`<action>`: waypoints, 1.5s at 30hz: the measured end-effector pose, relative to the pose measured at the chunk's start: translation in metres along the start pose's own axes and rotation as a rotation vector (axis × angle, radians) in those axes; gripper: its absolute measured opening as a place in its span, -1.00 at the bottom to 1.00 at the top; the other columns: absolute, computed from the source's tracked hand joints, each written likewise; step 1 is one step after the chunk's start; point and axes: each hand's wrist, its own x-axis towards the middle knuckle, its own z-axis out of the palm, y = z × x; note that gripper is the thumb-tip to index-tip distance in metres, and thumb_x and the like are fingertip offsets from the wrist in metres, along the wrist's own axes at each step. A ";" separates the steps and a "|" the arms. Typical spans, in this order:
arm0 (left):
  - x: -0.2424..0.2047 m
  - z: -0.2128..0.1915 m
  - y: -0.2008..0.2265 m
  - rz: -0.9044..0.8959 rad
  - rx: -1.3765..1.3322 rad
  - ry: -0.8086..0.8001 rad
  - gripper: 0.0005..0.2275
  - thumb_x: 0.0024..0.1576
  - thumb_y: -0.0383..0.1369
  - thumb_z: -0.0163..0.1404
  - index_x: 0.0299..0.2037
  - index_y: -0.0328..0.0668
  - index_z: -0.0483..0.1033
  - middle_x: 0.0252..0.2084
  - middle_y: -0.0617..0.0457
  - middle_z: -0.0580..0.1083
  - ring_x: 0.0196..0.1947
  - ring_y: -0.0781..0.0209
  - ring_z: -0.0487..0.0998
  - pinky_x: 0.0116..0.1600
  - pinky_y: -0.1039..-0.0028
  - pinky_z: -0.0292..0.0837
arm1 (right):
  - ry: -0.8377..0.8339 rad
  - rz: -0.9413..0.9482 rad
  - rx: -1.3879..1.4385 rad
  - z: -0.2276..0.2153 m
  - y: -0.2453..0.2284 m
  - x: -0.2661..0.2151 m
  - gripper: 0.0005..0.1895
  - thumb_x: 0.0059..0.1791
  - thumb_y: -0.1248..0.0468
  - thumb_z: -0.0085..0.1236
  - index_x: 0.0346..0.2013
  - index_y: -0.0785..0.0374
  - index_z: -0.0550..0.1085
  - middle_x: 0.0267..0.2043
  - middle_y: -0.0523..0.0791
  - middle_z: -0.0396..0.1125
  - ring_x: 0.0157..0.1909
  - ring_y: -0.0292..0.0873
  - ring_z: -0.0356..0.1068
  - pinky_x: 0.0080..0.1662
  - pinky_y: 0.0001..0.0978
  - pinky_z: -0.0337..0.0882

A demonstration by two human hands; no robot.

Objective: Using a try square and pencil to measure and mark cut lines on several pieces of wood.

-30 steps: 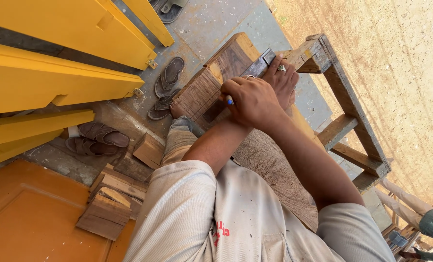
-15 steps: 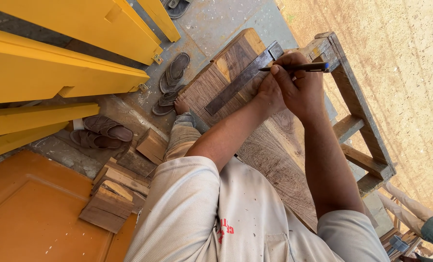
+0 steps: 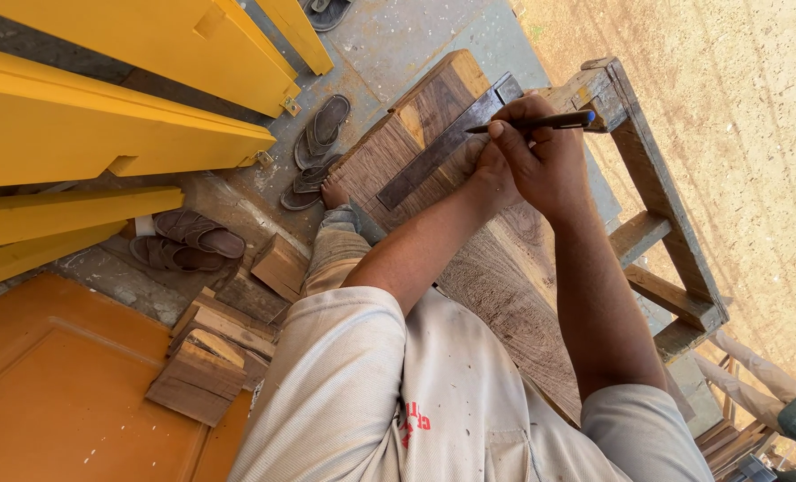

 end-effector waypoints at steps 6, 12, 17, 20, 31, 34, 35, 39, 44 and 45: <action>0.021 0.062 -0.003 0.077 0.675 0.146 -0.69 0.43 -0.23 -0.14 0.18 -0.34 0.25 0.11 -0.11 0.32 0.15 0.14 0.35 0.39 0.16 0.26 | -0.083 -0.035 -0.042 0.021 -0.003 0.015 -0.82 0.13 0.24 0.24 -0.18 0.34 0.53 -0.35 -0.09 0.46 -0.27 -0.23 0.47 -0.21 -0.37 0.44; -0.013 -0.013 -0.002 0.089 0.701 0.542 -0.56 0.12 -0.06 -0.09 0.04 -0.27 0.28 -0.01 -0.14 0.35 0.06 0.03 0.38 0.39 0.08 0.17 | -0.360 0.247 -0.300 0.038 0.009 0.026 -0.64 0.14 0.05 0.18 -0.30 0.31 0.59 -0.55 -0.02 0.40 -0.48 -0.07 0.44 -0.29 -0.21 0.41; -0.005 0.027 -0.001 0.078 0.510 0.528 -0.69 0.33 -0.19 -0.14 0.05 -0.34 0.28 0.00 -0.17 0.32 0.05 -0.02 0.36 0.37 0.03 0.16 | -0.162 -0.065 -0.281 0.030 -0.001 0.028 -0.77 0.13 0.17 0.18 -0.22 0.29 0.57 -0.42 -0.06 0.47 -0.35 -0.09 0.50 -0.20 -0.18 0.43; -0.010 0.004 -0.002 0.141 0.403 0.663 -0.67 0.32 -0.20 -0.16 0.07 -0.38 0.30 0.04 -0.22 0.34 0.09 -0.08 0.39 0.39 0.00 0.18 | -0.243 -0.102 -0.223 0.031 0.001 0.031 -0.79 0.14 0.17 0.18 -0.18 0.28 0.55 -0.36 -0.06 0.48 -0.34 -0.09 0.50 -0.20 -0.18 0.44; 0.001 0.005 -0.003 0.185 0.653 0.330 -0.58 0.29 -0.15 -0.18 0.21 -0.34 0.26 0.18 -0.20 0.37 0.20 -0.05 0.43 0.43 -0.03 0.21 | -0.303 -0.165 -0.277 0.032 0.002 0.030 -0.78 0.15 0.12 0.15 -0.13 0.22 0.54 -0.35 -0.08 0.49 -0.31 -0.08 0.50 -0.14 -0.15 0.46; -0.008 0.002 -0.002 0.150 0.464 -0.027 -0.59 0.39 -0.15 -0.22 0.24 -0.38 0.15 0.22 -0.26 0.25 0.29 -0.11 0.31 0.47 -0.14 0.12 | -0.198 0.150 -0.485 0.026 -0.002 0.036 -0.76 0.11 0.07 0.16 -0.15 0.16 0.57 -0.39 -0.08 0.48 -0.34 -0.08 0.51 -0.25 -0.12 0.46; -0.019 -0.005 -0.006 0.147 0.495 0.099 -0.47 0.28 -0.05 -0.23 0.29 -0.33 0.08 0.30 -0.25 0.20 0.32 -0.09 0.26 0.44 -0.08 0.11 | -0.200 0.080 -0.467 0.027 0.001 0.035 -0.76 0.12 0.07 0.16 -0.15 0.17 0.56 -0.38 -0.09 0.50 -0.32 -0.09 0.52 -0.24 -0.13 0.46; -0.013 -0.019 -0.002 0.152 0.715 0.195 -0.41 0.27 -0.01 -0.26 0.37 -0.32 0.09 0.31 -0.13 0.28 0.25 0.06 0.32 0.44 0.08 0.17 | -0.316 -0.180 -0.300 0.033 0.014 0.028 -0.78 0.13 0.10 0.16 -0.19 0.20 0.52 -0.31 -0.10 0.51 -0.30 -0.11 0.51 -0.17 -0.17 0.46; -0.009 -0.018 0.008 0.025 0.435 0.108 -0.53 0.36 -0.08 -0.30 0.30 -0.32 0.17 0.22 -0.09 0.33 0.17 0.13 0.36 0.32 0.13 0.31 | -0.152 0.026 -0.480 0.007 0.020 0.052 -0.77 0.16 0.05 0.12 -0.18 0.14 0.51 -0.34 -0.11 0.49 -0.35 -0.17 0.49 -0.28 -0.29 0.45; -0.010 -0.027 0.010 -0.044 0.309 0.112 -0.51 0.33 -0.04 -0.31 0.28 -0.28 0.16 0.21 -0.11 0.32 0.14 0.16 0.36 0.23 0.18 0.35 | -0.149 0.083 -0.634 0.003 0.014 0.055 -0.76 0.15 0.04 0.12 -0.20 0.13 0.52 -0.36 -0.11 0.50 -0.40 -0.16 0.47 -0.34 -0.25 0.42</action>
